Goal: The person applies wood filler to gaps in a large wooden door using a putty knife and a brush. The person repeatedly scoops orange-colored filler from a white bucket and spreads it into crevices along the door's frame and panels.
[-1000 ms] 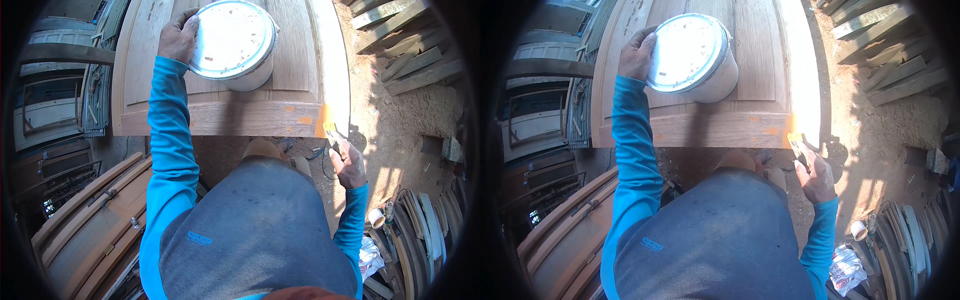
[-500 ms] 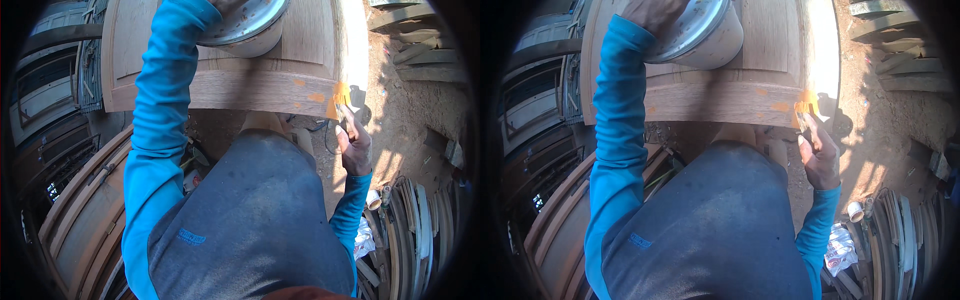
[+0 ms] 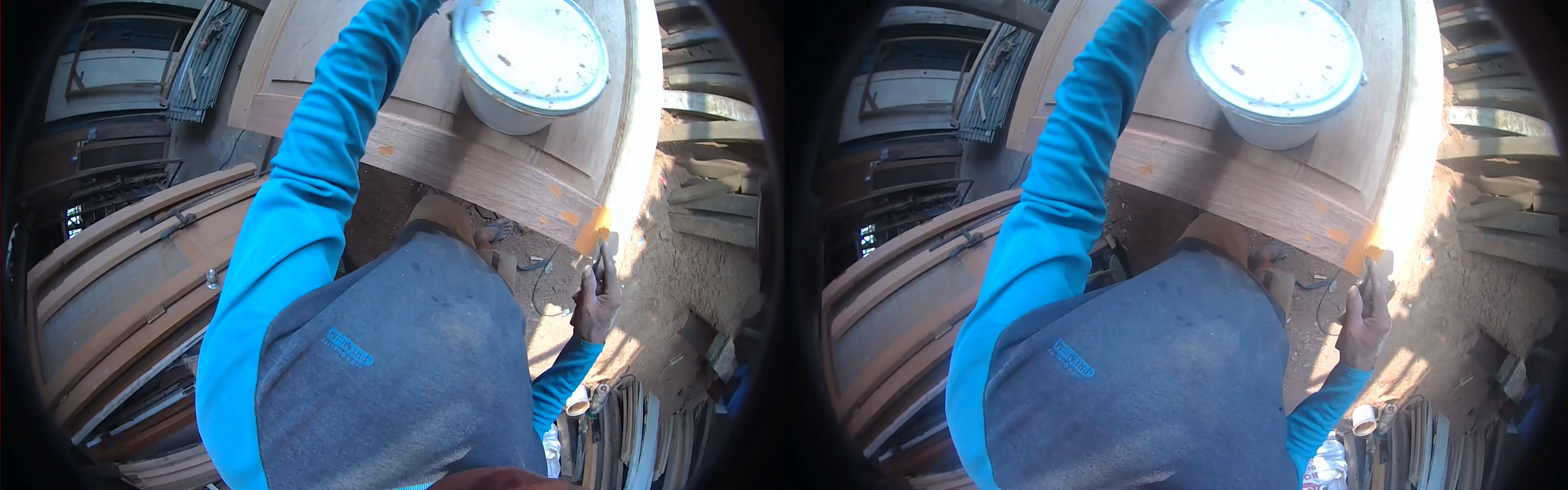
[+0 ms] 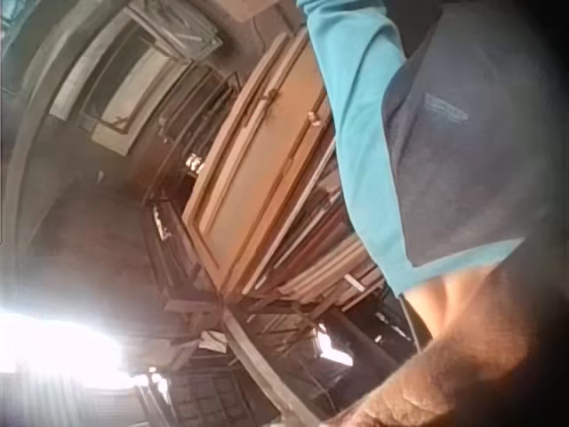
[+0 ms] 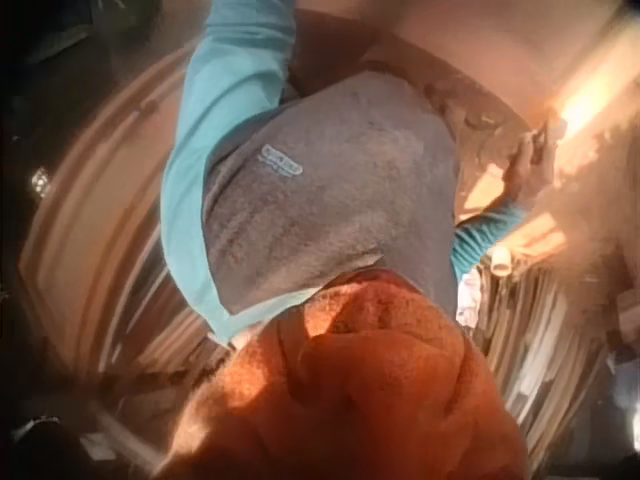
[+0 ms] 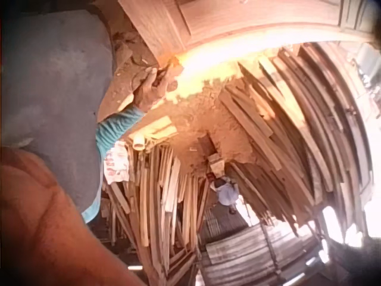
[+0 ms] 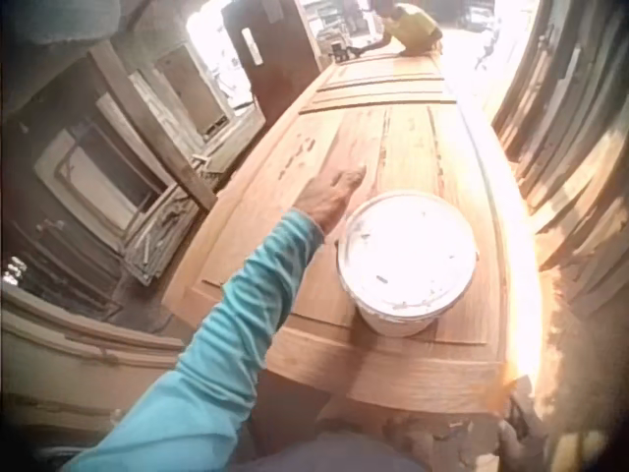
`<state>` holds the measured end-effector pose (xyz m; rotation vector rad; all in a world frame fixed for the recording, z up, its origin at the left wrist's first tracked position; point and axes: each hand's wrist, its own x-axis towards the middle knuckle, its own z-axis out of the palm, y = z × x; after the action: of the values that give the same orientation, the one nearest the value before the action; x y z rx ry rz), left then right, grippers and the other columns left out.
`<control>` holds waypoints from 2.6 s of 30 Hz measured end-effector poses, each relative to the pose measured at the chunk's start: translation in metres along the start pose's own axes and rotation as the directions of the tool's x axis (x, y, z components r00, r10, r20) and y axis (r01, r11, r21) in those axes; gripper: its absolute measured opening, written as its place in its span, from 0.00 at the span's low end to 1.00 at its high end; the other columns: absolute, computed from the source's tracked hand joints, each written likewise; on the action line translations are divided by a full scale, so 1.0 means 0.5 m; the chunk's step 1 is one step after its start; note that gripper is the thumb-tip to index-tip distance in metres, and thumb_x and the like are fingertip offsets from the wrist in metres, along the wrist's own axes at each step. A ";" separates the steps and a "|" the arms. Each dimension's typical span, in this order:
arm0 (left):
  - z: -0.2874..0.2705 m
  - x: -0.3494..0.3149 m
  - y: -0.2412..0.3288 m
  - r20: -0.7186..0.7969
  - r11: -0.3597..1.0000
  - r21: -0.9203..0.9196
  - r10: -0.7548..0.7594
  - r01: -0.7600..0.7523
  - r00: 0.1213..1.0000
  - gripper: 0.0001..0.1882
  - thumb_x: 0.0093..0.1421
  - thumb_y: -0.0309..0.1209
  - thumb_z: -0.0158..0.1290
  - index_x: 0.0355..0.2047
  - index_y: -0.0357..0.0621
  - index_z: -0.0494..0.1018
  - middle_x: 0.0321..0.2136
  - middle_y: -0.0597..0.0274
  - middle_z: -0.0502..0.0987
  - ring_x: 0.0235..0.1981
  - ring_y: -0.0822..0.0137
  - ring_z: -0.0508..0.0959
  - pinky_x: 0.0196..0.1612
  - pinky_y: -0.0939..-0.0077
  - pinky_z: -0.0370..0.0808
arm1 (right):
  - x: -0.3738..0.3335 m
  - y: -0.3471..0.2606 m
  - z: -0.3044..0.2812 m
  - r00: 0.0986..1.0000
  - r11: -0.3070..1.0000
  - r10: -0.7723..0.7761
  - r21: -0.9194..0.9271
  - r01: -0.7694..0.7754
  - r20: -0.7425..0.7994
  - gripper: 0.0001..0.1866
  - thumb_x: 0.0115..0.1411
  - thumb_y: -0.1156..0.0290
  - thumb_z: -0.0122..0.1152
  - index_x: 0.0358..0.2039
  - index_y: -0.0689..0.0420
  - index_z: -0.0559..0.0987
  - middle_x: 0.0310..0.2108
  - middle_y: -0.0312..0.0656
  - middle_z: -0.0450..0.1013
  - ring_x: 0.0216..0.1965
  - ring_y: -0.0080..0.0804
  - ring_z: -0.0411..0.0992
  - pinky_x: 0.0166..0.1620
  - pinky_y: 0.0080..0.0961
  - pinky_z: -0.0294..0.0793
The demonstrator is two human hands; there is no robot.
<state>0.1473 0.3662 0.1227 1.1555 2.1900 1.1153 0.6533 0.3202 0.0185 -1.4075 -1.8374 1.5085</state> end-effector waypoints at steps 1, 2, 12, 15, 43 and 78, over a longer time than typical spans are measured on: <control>-0.003 -0.010 -0.027 0.125 0.983 -0.142 -0.102 0.119 0.987 0.41 0.68 0.61 0.47 0.67 0.38 0.67 0.63 0.36 0.71 0.64 0.45 0.71 0.68 0.59 0.66 | -0.009 -0.007 0.009 1.000 1.000 0.021 0.008 -0.021 -0.023 0.29 0.67 0.81 0.55 0.69 0.60 0.68 0.27 0.27 0.67 0.23 0.11 0.60 0.24 0.13 0.61; 0.011 -0.008 -0.047 0.244 0.970 -0.103 -0.189 0.219 0.951 0.38 0.68 0.57 0.50 0.65 0.38 0.69 0.60 0.37 0.74 0.61 0.47 0.74 0.65 0.61 0.69 | -0.017 -0.004 0.019 0.999 1.000 0.028 0.012 -0.027 -0.035 0.29 0.67 0.80 0.55 0.69 0.59 0.68 0.27 0.27 0.66 0.22 0.11 0.60 0.24 0.14 0.60; 0.009 -0.023 -0.100 0.204 0.959 -0.281 0.028 0.032 0.979 0.27 0.63 0.49 0.56 0.51 0.37 0.82 0.50 0.42 0.82 0.53 0.52 0.81 0.61 0.63 0.74 | -0.125 -0.089 0.333 0.960 0.986 0.072 0.162 -0.029 -0.269 0.30 0.68 0.75 0.58 0.70 0.60 0.66 0.29 0.33 0.67 0.22 0.16 0.64 0.24 0.16 0.65; -0.001 -0.020 -0.086 0.174 0.918 -0.392 0.145 -0.067 0.974 0.23 0.63 0.44 0.58 0.49 0.37 0.83 0.47 0.42 0.82 0.50 0.53 0.82 0.56 0.62 0.77 | -0.170 -0.128 0.411 0.941 0.990 0.096 0.133 -0.055 -0.325 0.29 0.68 0.75 0.57 0.70 0.60 0.67 0.27 0.33 0.68 0.21 0.16 0.65 0.23 0.16 0.64; -0.455 -0.005 -0.287 -0.434 0.709 -0.363 0.446 -0.605 0.783 0.14 0.67 0.33 0.59 0.43 0.31 0.81 0.37 0.57 0.84 0.37 0.68 0.80 0.43 0.74 0.77 | -0.534 -0.166 0.797 0.852 0.946 0.317 0.209 -0.250 -0.416 0.29 0.69 0.73 0.56 0.71 0.57 0.66 0.32 0.36 0.75 0.26 0.19 0.71 0.30 0.18 0.71; -0.917 -0.264 -1.117 0.593 0.569 0.505 0.319 -0.650 0.739 0.47 0.68 0.62 0.46 0.76 0.44 0.49 0.76 0.43 0.45 0.77 0.41 0.43 0.75 0.42 0.40 | -0.214 -0.555 1.422 0.963 0.990 0.067 -0.105 -0.097 -0.262 0.27 0.64 0.80 0.54 0.64 0.54 0.75 0.38 0.45 0.77 0.34 0.32 0.76 0.41 0.29 0.78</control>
<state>-0.3552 -0.1377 -0.0590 2.2195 1.9556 0.0585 0.0174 -0.1142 0.0447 -1.6668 -1.7482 1.2027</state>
